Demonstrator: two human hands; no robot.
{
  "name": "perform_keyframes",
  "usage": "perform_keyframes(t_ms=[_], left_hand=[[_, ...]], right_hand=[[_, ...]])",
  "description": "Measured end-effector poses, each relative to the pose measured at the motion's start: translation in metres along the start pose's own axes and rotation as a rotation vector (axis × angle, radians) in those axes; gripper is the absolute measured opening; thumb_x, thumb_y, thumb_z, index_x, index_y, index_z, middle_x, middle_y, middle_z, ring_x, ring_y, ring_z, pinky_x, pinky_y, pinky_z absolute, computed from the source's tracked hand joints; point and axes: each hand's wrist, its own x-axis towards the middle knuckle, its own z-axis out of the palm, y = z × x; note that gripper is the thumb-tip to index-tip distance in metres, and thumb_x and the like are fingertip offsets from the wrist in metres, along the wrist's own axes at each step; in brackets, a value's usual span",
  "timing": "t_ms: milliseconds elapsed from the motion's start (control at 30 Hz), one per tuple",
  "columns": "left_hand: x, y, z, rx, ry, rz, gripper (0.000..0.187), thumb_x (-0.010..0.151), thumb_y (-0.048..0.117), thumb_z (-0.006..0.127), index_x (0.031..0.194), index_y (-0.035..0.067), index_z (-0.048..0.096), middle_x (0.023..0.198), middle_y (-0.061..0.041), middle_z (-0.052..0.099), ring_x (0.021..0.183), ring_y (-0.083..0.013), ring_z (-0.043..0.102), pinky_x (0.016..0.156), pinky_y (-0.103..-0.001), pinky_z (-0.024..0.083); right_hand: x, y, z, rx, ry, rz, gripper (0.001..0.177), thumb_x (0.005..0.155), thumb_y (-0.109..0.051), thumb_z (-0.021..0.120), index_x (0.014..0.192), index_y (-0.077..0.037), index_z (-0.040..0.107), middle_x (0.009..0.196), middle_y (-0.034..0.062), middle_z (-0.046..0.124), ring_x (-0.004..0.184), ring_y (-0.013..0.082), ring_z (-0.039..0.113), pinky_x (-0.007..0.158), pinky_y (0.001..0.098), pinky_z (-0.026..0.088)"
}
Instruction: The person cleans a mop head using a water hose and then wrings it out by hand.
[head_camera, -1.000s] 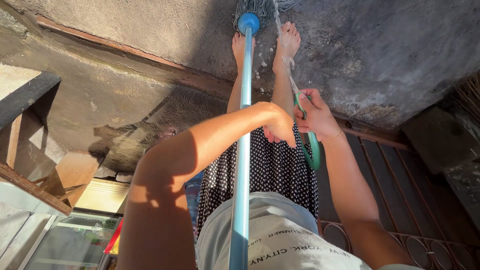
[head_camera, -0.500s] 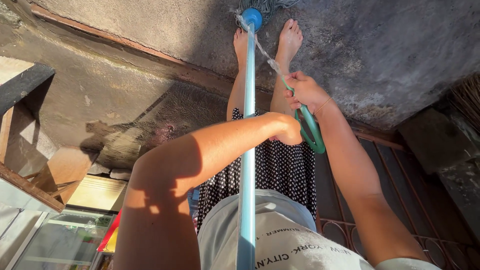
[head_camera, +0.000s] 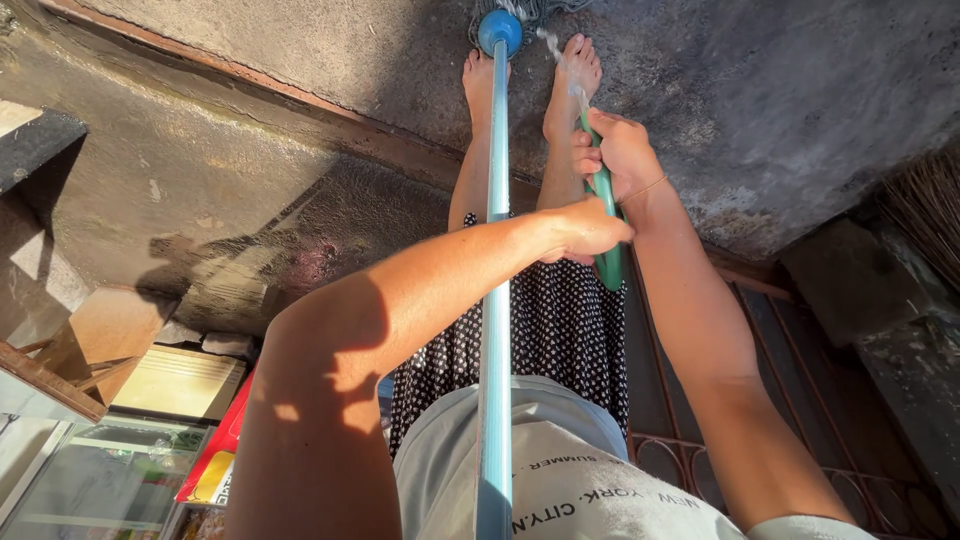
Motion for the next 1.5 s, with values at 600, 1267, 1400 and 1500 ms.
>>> perform_keyframes(t_ms=[600, 1267, 1400, 1500], left_hand=[[-0.021, 0.009, 0.011, -0.138, -0.091, -0.058, 0.062, 0.106, 0.042, 0.032, 0.129, -0.013, 0.047, 0.103, -0.024, 0.076, 0.092, -0.0327, 0.079, 0.077, -0.038, 0.068], [-0.107, -0.020, -0.061, 0.544, 0.841, 0.157, 0.025, 0.095, 0.023, 0.056, 0.097, 0.007, 0.076, 0.100, -0.016, 0.075, 0.106, -0.0368, 0.069, 0.097, -0.064, 0.040], [-0.141, -0.066, -0.080, -0.107, 0.479, 0.434, 0.026, 0.105, 0.018, 0.044, 0.112, 0.008, 0.067, 0.103, -0.009, 0.078, 0.097, -0.0312, 0.069, 0.097, -0.047, 0.055], [-0.141, -0.094, -0.084, 0.027, 0.475, 0.843, 0.028, 0.110, 0.010, 0.039, 0.118, 0.004, 0.065, 0.117, -0.010, 0.072, 0.119, -0.0240, 0.066, 0.114, -0.040, 0.044]], right_hand=[[0.070, -0.045, -0.013, -0.576, -0.063, -0.726, 0.062, 0.113, -0.050, 0.062, 0.076, -0.004, 0.048, 0.057, 0.0040, 0.048, 0.049, 0.0149, 0.043, 0.051, 0.0317, 0.031], [0.024, -0.019, 0.005, -1.976, 0.445, -0.419, 0.065, 0.099, -0.061, 0.049, 0.090, -0.003, 0.078, 0.091, 0.0221, 0.071, 0.082, 0.0429, 0.068, 0.069, 0.0556, 0.053], [0.009, -0.011, 0.032, -2.159, 0.436, -0.432, 0.063, 0.101, -0.055, 0.052, 0.087, 0.000, 0.078, 0.089, 0.0242, 0.074, 0.085, 0.0422, 0.072, 0.074, 0.0536, 0.057], [0.020, -0.018, 0.040, -2.188, 0.450, -0.505, 0.059, 0.099, -0.054, 0.055, 0.083, -0.001, 0.078, 0.084, 0.0237, 0.074, 0.081, 0.0408, 0.072, 0.074, 0.0513, 0.057]])
